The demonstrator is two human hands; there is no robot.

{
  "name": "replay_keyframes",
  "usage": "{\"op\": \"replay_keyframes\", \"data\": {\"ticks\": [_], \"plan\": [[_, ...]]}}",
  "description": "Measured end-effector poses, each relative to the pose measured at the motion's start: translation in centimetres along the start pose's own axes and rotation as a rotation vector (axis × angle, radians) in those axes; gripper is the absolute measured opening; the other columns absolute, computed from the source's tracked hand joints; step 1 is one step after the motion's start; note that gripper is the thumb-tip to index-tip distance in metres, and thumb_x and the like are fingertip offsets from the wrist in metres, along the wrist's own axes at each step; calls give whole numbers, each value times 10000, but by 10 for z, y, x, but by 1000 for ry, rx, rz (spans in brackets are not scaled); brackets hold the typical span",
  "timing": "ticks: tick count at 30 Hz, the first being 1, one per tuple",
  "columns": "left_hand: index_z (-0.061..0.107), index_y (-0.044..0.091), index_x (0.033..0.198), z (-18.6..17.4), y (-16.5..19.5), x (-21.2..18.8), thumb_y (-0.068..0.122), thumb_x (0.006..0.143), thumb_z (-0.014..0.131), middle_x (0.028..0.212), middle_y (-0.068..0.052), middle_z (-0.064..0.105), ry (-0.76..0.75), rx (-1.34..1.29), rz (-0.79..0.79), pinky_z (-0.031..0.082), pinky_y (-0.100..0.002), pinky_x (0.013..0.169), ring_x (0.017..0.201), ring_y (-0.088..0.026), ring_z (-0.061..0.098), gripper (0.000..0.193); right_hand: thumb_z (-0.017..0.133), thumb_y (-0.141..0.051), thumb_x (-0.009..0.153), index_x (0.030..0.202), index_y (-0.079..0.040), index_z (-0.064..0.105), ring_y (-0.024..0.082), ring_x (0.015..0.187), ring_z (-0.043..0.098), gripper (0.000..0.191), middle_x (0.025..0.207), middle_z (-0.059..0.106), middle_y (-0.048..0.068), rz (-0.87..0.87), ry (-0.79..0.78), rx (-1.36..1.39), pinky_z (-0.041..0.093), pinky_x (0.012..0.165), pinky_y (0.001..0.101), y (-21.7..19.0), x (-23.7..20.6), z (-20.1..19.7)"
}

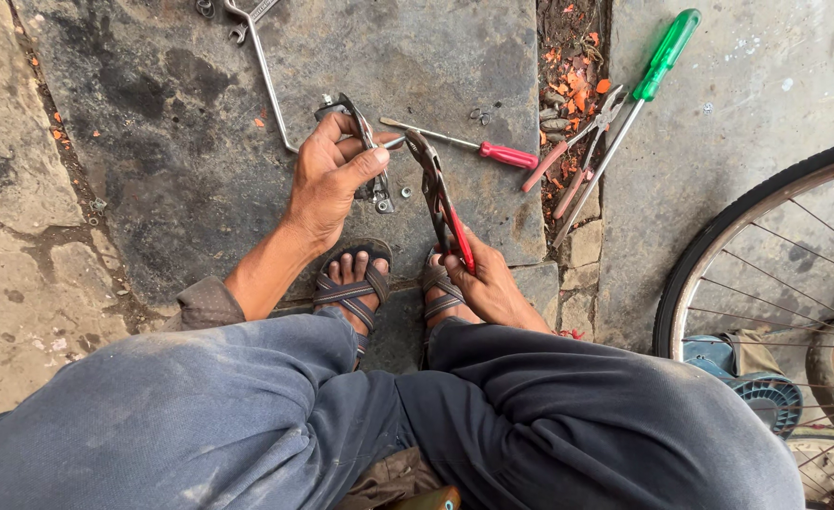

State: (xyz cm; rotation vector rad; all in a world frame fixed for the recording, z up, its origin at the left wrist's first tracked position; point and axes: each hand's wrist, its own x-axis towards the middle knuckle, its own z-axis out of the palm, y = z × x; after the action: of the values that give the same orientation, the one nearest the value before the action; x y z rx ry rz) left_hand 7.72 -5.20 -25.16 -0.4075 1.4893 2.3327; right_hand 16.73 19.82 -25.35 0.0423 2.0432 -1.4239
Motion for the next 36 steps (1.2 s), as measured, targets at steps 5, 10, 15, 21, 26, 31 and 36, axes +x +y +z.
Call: {"op": "replay_keyframes", "data": {"ticks": [5,10,15,21,26,31,36], "plan": [[543,40,1145,0,-1,-1,92,922,737,1190,-167,745,-10,0,-6,542,-259,921,962,-88,651,300,563,-193,1015,1554,-89,391,238,1088,690,576,1125,702,115,-54,4,-9,512,982,373,-2,-1,1],[545,44,1138,0,-5,-1,79,907,734,1194,-167,739,-10,3,-16,526,-265,925,1010,-98,657,301,749,-224,898,1475,-80,481,229,1044,609,653,1089,628,115,89,-21,1,502,907,379,-5,-2,13],[531,50,1111,-4,-11,-1,46,883,726,1175,-185,742,65,-43,-43,522,-295,936,1008,-144,668,301,802,-213,850,1344,-57,554,167,911,601,574,957,625,52,215,-84,97,506,823,319,8,5,24],[547,43,1108,-3,-10,7,54,883,719,1160,-168,741,54,-29,-81,514,-294,937,998,-143,662,283,595,38,786,1227,-40,546,116,774,487,450,829,479,7,164,-74,311,439,718,264,33,6,30],[753,82,1015,-19,7,26,259,1000,683,975,-80,726,51,325,-231,481,-294,860,928,-141,641,191,469,154,607,1150,-52,502,115,706,450,582,793,416,-23,306,26,648,382,606,266,42,5,36],[759,87,960,-83,52,94,259,978,775,873,-66,718,326,1278,241,507,-418,747,777,-189,620,174,429,161,623,1169,-63,529,105,715,435,598,810,414,-27,272,25,660,385,622,241,43,9,35],[758,44,971,-106,72,146,234,894,851,1088,-141,643,273,1714,568,397,-503,902,1059,-304,532,226,455,166,638,1148,-76,521,110,703,444,568,810,412,-25,316,10,587,426,600,269,38,12,35]]}}
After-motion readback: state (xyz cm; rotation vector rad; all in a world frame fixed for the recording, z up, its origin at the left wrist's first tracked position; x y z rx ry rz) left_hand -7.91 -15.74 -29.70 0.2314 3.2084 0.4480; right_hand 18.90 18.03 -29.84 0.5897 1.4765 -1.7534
